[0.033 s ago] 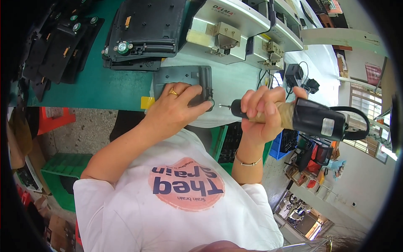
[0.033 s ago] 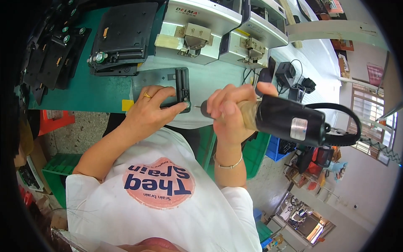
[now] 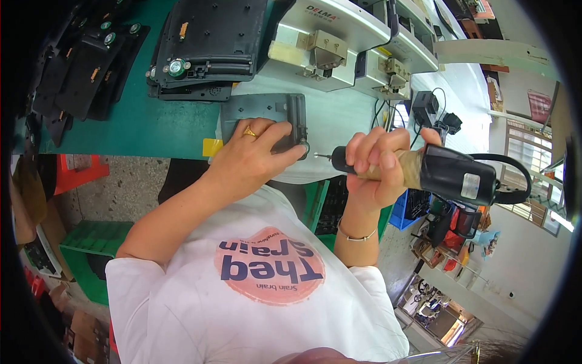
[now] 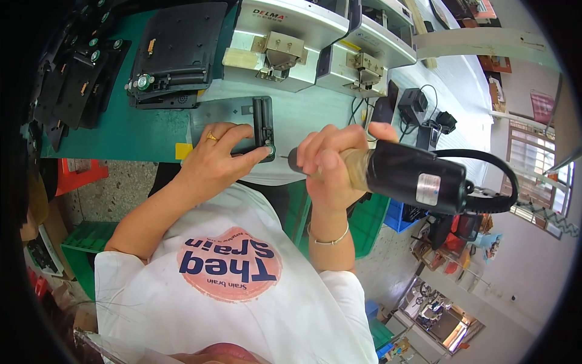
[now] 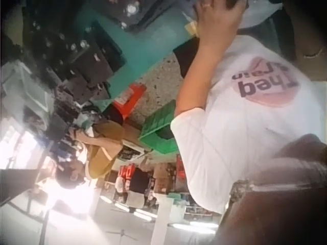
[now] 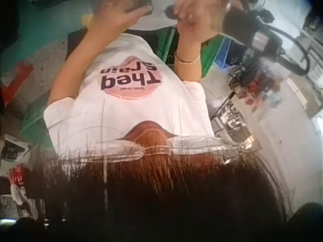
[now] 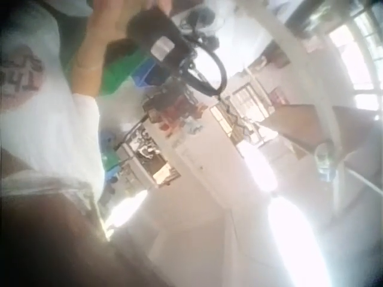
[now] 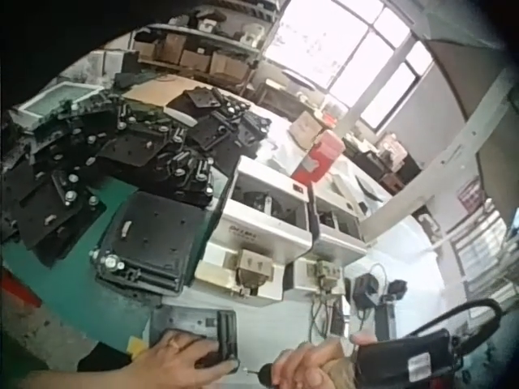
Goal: The person assembles plastic housing components by securing them together with screws using an electric screwdriver.
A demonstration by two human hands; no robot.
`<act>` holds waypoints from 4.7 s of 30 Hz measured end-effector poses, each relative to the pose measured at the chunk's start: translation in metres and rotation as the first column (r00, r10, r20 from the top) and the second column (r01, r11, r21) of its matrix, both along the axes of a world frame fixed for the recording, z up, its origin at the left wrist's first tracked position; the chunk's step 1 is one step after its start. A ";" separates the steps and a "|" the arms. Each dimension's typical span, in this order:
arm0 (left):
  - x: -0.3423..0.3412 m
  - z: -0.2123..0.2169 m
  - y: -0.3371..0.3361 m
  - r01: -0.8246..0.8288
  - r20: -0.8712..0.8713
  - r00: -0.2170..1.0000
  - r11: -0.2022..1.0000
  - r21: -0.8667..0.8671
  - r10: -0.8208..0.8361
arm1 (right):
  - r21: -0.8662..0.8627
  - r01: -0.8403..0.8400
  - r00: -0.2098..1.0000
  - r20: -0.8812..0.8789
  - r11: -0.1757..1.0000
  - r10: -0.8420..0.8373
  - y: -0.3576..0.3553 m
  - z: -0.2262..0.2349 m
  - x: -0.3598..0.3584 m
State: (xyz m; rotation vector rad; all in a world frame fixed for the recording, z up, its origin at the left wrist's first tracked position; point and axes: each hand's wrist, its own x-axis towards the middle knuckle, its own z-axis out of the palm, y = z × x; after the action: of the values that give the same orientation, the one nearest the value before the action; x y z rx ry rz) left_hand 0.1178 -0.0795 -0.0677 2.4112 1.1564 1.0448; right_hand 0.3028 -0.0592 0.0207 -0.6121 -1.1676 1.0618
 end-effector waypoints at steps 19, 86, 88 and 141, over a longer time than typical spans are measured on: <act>0.001 0.004 -0.001 -0.003 -0.008 1.000 1.000 -0.023 0.003 | 0.021 0.044 0.998 0.034 0.999 -0.045 -0.011 -0.016 -0.012; 0.000 0.015 0.031 0.120 0.116 0.989 0.961 -0.248 -0.094 | 0.076 0.120 0.988 0.090 0.990 -0.127 -0.019 -0.016 -0.019; 0.000 0.014 0.031 0.119 0.121 0.988 0.962 -0.246 -0.091 | 0.082 0.112 0.988 0.097 0.990 -0.120 -0.019 -0.016 -0.019; 0.006 0.018 0.002 -0.054 -0.038 0.998 0.997 -0.059 0.051 | 0.127 0.203 0.950 0.216 0.971 -0.227 -0.010 -0.027 -0.017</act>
State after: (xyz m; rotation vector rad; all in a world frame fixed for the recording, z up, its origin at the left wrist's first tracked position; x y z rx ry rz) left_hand 0.1237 -0.0779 -0.0496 2.3746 1.2513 0.9709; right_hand 0.2855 -0.0692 -0.0066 -0.7762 -1.3141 0.7538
